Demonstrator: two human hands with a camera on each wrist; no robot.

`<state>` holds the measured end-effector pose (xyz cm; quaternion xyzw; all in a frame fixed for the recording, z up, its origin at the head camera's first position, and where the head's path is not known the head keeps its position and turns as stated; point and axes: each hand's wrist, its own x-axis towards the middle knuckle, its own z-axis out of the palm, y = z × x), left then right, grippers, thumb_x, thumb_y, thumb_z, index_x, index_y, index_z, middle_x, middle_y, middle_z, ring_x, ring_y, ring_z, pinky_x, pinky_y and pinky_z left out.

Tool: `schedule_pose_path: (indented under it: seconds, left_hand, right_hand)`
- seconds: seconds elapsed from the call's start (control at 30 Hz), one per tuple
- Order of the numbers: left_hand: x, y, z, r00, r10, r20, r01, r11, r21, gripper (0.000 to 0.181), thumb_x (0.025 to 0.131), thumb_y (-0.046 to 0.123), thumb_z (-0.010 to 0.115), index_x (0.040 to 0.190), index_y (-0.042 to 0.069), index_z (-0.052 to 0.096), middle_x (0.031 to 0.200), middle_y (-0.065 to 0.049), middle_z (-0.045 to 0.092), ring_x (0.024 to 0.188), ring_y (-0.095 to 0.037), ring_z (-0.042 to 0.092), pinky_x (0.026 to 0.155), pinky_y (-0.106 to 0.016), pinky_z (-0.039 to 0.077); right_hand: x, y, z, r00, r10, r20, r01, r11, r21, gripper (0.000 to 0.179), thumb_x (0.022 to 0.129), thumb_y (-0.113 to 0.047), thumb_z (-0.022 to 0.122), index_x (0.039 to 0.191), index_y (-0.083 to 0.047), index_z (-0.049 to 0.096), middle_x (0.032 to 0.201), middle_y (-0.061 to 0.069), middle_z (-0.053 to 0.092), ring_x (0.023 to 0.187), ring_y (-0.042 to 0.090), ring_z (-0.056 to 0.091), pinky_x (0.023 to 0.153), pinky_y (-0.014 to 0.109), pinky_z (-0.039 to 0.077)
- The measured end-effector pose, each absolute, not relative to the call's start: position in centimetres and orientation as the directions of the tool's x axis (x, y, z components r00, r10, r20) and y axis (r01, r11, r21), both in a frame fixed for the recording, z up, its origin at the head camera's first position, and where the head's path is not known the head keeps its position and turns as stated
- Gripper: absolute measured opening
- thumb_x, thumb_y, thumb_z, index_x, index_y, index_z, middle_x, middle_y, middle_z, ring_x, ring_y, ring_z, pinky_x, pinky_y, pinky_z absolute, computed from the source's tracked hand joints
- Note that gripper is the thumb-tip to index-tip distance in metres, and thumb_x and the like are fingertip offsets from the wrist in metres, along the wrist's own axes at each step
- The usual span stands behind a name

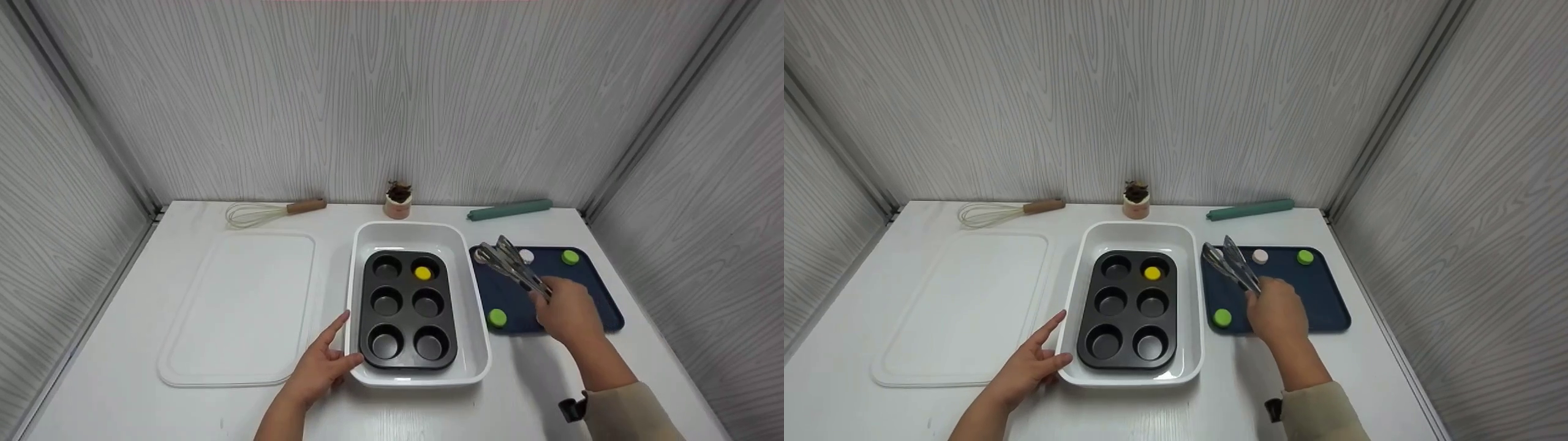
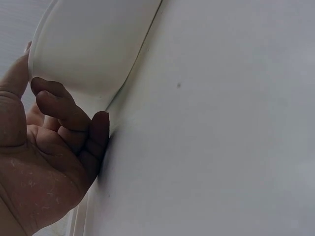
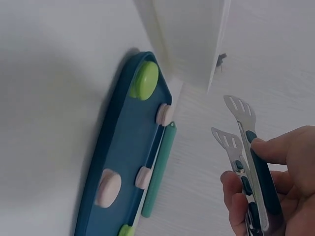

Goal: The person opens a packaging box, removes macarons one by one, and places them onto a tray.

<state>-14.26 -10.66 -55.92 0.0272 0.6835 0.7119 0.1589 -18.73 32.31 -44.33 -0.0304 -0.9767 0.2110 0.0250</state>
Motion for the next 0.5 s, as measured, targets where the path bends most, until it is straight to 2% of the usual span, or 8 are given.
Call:
schedule_pose_path:
  seconds: [0.13,0.33,0.5]
  left_hand:
    - [-14.3,-10.7,-55.9,-0.949,0.261,-0.177,-0.187,-0.015,0.982,0.096,0.092,0.008,0.082,0.17,0.017,0.027,0.06,0.003,0.049,0.051,-0.009,0.039,0.052,-0.023,0.037]
    - [-14.3,-10.7,-56.0,-0.949,0.261,-0.177,-0.183,-0.001,0.983,0.095,0.093,0.009,0.081,0.17,0.017,0.026,0.06,0.003,0.05,0.051,-0.009,0.04,0.051,-0.023,0.037]
    - [-14.3,-10.7,-55.9,-0.95,0.258,-0.175,-0.177,0.016,0.984,0.095,0.093,0.01,0.081,0.17,0.017,0.026,0.06,0.003,0.049,0.051,-0.009,0.041,0.051,-0.023,0.038]
  right_hand:
    - [-20.0,30.2,-44.1,-0.998,0.018,0.064,-0.008,0.919,-0.393,0.036,0.104,-0.017,0.067,0.131,0.006,0.069,0.108,0.02,0.074,0.084,0.029,0.071,0.075,0.053,0.056]
    - [-21.4,27.3,-44.2,-1.0,-0.029,0.007,-0.03,0.924,-0.38,0.027,0.104,-0.017,0.069,0.121,0.003,0.074,0.094,0.011,0.073,0.071,0.02,0.063,0.065,0.044,0.052]
    - [-22.2,25.5,-44.5,-0.999,-0.048,-0.012,-0.041,0.933,-0.357,0.018,0.103,-0.018,0.069,0.107,-0.001,0.075,0.085,0.007,0.069,0.067,0.021,0.061,0.062,0.044,0.05]
